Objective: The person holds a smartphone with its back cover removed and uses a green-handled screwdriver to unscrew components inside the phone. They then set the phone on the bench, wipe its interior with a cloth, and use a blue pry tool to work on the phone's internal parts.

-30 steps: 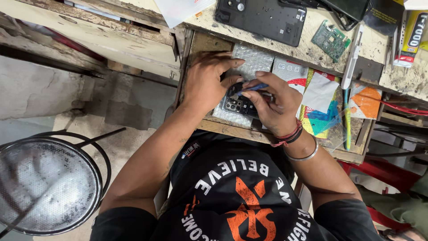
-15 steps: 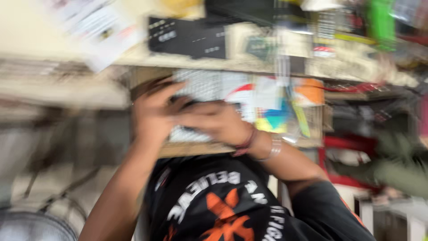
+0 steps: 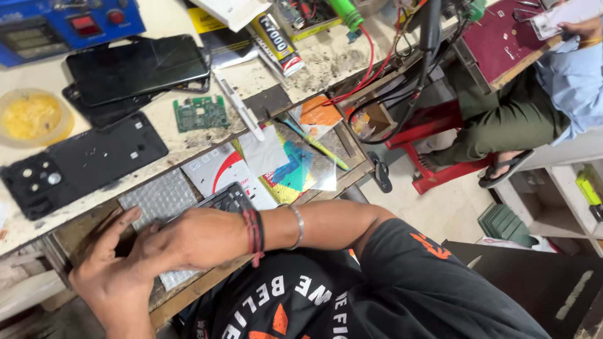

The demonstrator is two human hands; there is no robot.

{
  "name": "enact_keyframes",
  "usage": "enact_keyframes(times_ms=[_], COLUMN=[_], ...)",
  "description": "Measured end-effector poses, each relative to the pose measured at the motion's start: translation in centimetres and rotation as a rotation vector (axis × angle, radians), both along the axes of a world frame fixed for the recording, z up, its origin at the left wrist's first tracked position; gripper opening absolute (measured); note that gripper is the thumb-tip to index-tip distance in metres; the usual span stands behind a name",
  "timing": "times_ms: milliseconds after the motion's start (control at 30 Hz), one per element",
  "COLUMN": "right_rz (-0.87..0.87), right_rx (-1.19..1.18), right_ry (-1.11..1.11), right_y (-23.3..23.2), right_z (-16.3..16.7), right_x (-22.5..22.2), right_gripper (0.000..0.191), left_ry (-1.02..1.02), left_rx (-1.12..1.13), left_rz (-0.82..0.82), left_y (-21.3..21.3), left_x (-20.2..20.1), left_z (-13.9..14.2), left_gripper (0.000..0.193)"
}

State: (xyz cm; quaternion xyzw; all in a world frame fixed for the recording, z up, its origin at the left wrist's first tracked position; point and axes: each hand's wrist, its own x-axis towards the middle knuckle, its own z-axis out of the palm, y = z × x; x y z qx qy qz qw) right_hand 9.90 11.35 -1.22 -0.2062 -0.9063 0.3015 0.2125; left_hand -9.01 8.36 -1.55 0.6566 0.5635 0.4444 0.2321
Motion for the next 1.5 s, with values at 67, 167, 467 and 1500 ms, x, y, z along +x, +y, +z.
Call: enact_keyframes(times_ms=[67,167,467,1500], right_rz=[-0.064,-0.025,-0.031,-0.034], right_rx=[0.017,0.045,0.090,0.092], right_ry=[0.112,0.196,0.085,0.098], right_y=[-0.1,-0.2,-0.3,-0.9], right_z=[-0.4,-0.7,-1.9,-2.4], right_x=[0.0,-0.2,-0.4,0.0], right_gripper=[0.043,0.038,0.037,0.063], left_ry=[0.082,0.035,0.044,0.123], left_rx=[0.055,0.025,0.057,-0.047], left_rz=[-0.041,-0.024,-0.019,0.063], left_y=[0.1,0.3,0.4,-0.1], left_x=[-0.3,0.0,0.1,0.0], left_z=[0.0,0.1,0.0,-1.0], left_gripper=[0.030,0.028,0.029,0.024])
